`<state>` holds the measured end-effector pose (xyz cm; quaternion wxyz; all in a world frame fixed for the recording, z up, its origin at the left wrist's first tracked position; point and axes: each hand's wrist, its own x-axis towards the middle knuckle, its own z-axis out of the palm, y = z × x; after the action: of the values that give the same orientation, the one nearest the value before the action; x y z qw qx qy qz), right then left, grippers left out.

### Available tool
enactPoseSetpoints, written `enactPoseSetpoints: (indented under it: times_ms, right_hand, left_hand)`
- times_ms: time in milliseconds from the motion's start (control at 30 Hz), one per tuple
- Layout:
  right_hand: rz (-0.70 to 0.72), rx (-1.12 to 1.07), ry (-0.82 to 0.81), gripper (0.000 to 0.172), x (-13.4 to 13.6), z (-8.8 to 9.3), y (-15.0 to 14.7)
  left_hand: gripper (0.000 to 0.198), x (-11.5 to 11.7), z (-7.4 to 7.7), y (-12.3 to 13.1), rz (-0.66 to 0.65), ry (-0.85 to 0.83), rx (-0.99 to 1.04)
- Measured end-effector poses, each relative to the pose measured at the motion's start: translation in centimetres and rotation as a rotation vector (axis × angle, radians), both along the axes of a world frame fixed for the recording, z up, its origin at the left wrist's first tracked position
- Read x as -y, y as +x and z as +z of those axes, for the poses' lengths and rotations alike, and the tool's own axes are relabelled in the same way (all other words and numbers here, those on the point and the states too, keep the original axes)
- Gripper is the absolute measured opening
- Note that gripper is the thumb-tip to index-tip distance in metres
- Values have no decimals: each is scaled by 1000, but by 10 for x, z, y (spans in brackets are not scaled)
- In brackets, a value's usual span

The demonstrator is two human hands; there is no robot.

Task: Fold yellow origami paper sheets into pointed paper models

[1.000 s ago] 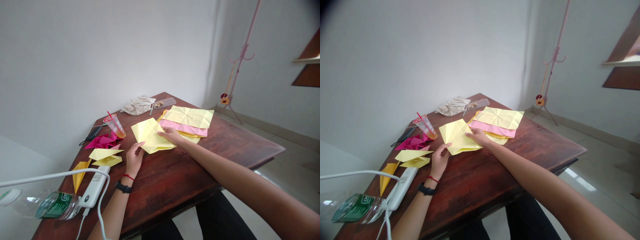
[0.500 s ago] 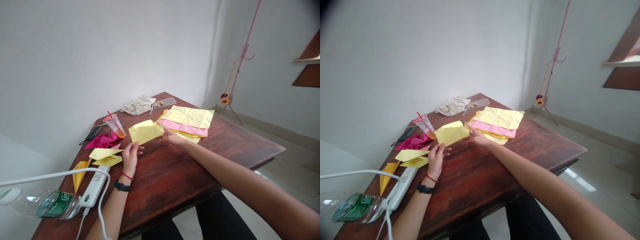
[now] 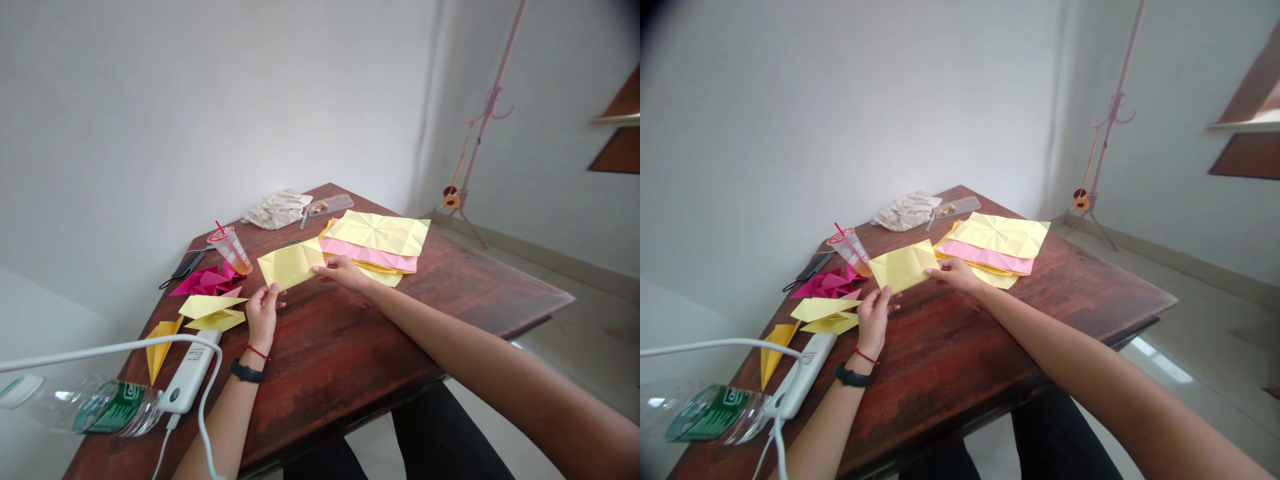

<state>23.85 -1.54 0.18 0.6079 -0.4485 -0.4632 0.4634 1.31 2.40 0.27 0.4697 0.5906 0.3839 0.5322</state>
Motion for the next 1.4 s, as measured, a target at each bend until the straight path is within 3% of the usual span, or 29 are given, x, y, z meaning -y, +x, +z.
enactPoseSetpoints:
  times_ms: [300,633,800,967,1100,1233,1400]
  right_hand:
    - [-35,-47,-15,41,-2,-2,-4]
    - [-33,-144,5,53,-2,-2,-4]
    - [29,-43,3,41,1,0,-4]
    - [149,4,39,35,3,-1,-3]
    - [190,1,59,35,3,-1,-5]
    - [141,-27,51,38,2,-1,-7]
    - [10,91,38,40,3,1,-7]
  left_hand:
    - [29,-2,-2,-1,54,42,45]
    - [41,4,5,2,42,-68,172]
    - [59,7,11,3,-70,-176,200]
    - [52,16,10,7,-301,-327,187]
    - [47,19,6,9,-317,-380,175]
    - [44,18,5,8,-293,-393,182]
    - [45,19,8,9,-354,-407,148]
